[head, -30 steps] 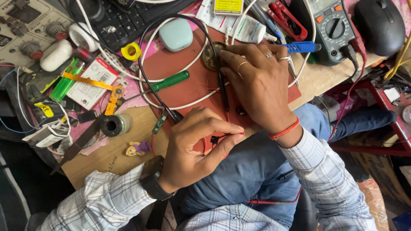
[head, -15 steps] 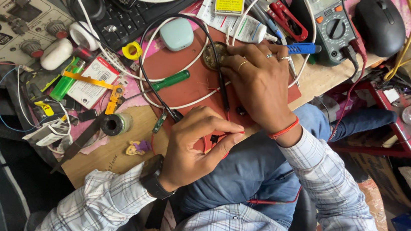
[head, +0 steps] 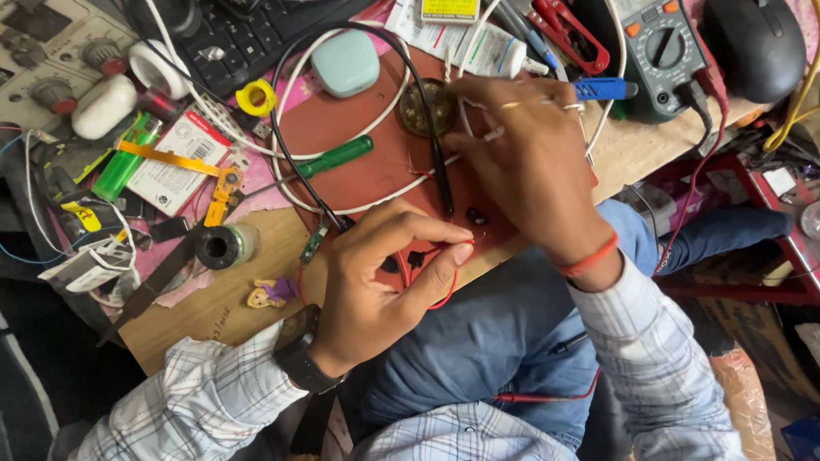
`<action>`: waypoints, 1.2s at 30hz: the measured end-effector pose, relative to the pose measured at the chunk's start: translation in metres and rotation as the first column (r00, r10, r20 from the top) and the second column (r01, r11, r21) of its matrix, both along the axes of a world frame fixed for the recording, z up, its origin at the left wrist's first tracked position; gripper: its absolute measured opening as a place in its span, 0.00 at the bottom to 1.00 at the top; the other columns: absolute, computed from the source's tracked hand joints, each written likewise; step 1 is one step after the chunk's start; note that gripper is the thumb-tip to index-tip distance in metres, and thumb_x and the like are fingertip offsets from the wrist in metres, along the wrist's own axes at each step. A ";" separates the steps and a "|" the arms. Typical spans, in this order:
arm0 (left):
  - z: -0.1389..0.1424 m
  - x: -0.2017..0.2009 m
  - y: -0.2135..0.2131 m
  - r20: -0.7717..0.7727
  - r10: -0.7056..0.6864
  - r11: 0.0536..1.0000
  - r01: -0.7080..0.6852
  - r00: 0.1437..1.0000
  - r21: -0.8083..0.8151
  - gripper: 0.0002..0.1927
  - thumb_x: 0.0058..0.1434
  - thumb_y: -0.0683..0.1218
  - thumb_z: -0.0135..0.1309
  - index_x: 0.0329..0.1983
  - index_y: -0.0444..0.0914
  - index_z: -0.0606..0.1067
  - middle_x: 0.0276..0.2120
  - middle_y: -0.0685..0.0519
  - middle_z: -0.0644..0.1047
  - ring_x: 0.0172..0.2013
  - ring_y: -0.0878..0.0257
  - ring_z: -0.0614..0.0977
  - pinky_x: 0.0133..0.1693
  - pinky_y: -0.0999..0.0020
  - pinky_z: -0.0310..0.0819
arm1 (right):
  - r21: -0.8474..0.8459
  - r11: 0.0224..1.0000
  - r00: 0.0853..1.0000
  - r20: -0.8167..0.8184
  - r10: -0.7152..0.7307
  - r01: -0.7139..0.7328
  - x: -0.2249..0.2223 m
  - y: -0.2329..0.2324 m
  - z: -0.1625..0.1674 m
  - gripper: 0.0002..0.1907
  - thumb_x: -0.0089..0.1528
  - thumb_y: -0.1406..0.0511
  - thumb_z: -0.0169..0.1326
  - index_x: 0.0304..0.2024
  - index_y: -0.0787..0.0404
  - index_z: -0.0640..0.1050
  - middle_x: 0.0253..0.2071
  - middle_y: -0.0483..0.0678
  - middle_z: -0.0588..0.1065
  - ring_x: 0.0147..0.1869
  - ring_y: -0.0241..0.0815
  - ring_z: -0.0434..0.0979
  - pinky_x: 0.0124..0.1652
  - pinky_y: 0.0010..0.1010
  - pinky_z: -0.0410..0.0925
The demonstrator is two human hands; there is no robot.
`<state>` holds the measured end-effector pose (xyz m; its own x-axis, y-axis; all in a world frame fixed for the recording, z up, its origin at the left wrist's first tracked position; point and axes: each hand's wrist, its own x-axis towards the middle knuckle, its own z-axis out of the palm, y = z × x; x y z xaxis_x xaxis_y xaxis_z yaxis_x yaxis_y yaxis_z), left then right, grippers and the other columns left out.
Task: The person strips a red wire with a utility knife, twists the exposed strands, and applies heat shrink tubing. They then use a soldering iron to solder the wire to a small black component on a cluttered workbench.
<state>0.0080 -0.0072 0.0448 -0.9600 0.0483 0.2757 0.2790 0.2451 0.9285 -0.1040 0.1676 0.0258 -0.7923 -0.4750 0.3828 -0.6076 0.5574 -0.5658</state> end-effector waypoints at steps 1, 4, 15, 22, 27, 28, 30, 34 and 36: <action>-0.001 0.000 0.000 0.004 0.000 1.000 0.000 1.000 0.009 0.05 0.65 0.40 0.62 0.44 0.37 0.80 0.38 0.54 0.81 0.39 0.65 0.82 0.44 0.71 0.76 | -0.068 0.998 1.000 0.005 -0.012 0.012 0.005 0.006 0.004 0.19 0.62 0.67 0.66 0.55 0.60 0.79 0.48 0.47 0.78 0.52 0.49 0.78 0.55 0.40 0.65; -0.003 0.001 0.001 0.007 0.011 1.000 -0.011 1.000 0.027 0.05 0.66 0.39 0.62 0.44 0.37 0.79 0.39 0.53 0.81 0.40 0.65 0.83 0.44 0.72 0.77 | -0.389 0.920 0.980 0.196 0.030 0.049 0.039 0.022 0.008 0.13 0.69 0.71 0.62 0.55 0.64 0.76 0.52 0.50 0.78 0.55 0.43 0.78 0.56 0.32 0.69; -0.004 0.001 0.002 -0.045 -0.018 1.000 0.019 0.999 0.024 0.07 0.66 0.37 0.62 0.46 0.37 0.79 0.42 0.53 0.81 0.43 0.63 0.85 0.45 0.71 0.78 | -0.755 0.606 0.698 0.575 0.427 0.252 0.093 0.030 -0.002 0.11 0.67 0.74 0.58 0.51 0.69 0.74 0.48 0.50 0.75 0.55 0.38 0.76 0.58 0.31 0.71; -0.004 0.002 0.000 -0.034 -0.047 0.998 0.048 0.998 0.033 0.09 0.65 0.36 0.62 0.47 0.37 0.80 0.43 0.52 0.81 0.45 0.63 0.85 0.47 0.72 0.80 | -0.734 0.615 0.720 0.590 0.366 0.288 0.095 0.028 -0.003 0.10 0.66 0.74 0.60 0.49 0.69 0.75 0.48 0.50 0.75 0.54 0.39 0.77 0.56 0.30 0.72; -0.005 0.003 -0.001 -0.025 -0.038 0.999 0.039 0.999 0.030 0.09 0.65 0.35 0.62 0.47 0.37 0.80 0.43 0.52 0.81 0.45 0.63 0.85 0.47 0.72 0.80 | -0.718 0.650 0.767 0.556 0.320 0.250 0.097 0.024 -0.006 0.09 0.66 0.74 0.60 0.48 0.69 0.75 0.49 0.50 0.75 0.55 0.39 0.77 0.57 0.31 0.71; -0.005 0.003 -0.001 -0.024 -0.039 0.999 0.040 0.999 0.035 0.09 0.65 0.35 0.62 0.47 0.37 0.80 0.43 0.52 0.81 0.45 0.63 0.85 0.47 0.72 0.80 | -0.720 0.652 0.778 0.543 0.315 0.237 0.097 0.023 -0.006 0.10 0.66 0.74 0.60 0.48 0.69 0.75 0.49 0.50 0.75 0.54 0.39 0.77 0.57 0.31 0.71; -0.006 0.002 -0.001 -0.022 -0.044 0.998 0.044 0.999 0.044 0.09 0.65 0.35 0.62 0.48 0.37 0.80 0.44 0.52 0.81 0.45 0.63 0.85 0.47 0.72 0.81 | -0.724 0.656 0.801 0.514 0.306 0.214 0.097 0.022 -0.007 0.10 0.66 0.74 0.60 0.49 0.69 0.75 0.49 0.51 0.75 0.53 0.39 0.77 0.59 0.32 0.72; -0.007 0.002 -0.001 -0.013 -0.042 0.998 0.043 0.999 0.056 0.09 0.65 0.35 0.62 0.47 0.36 0.80 0.43 0.52 0.81 0.45 0.64 0.85 0.47 0.72 0.80 | -0.735 0.643 0.810 0.503 0.301 0.217 0.099 0.021 -0.007 0.11 0.66 0.74 0.61 0.49 0.68 0.74 0.49 0.51 0.75 0.55 0.40 0.77 0.60 0.33 0.72; -0.007 0.002 -0.001 -0.014 -0.042 0.997 0.043 0.999 0.059 0.09 0.65 0.35 0.62 0.47 0.36 0.80 0.43 0.52 0.81 0.45 0.64 0.85 0.46 0.72 0.80 | -0.731 0.645 0.810 0.506 0.296 0.221 0.099 0.021 -0.007 0.10 0.67 0.74 0.60 0.49 0.68 0.74 0.49 0.51 0.75 0.53 0.39 0.77 0.60 0.33 0.71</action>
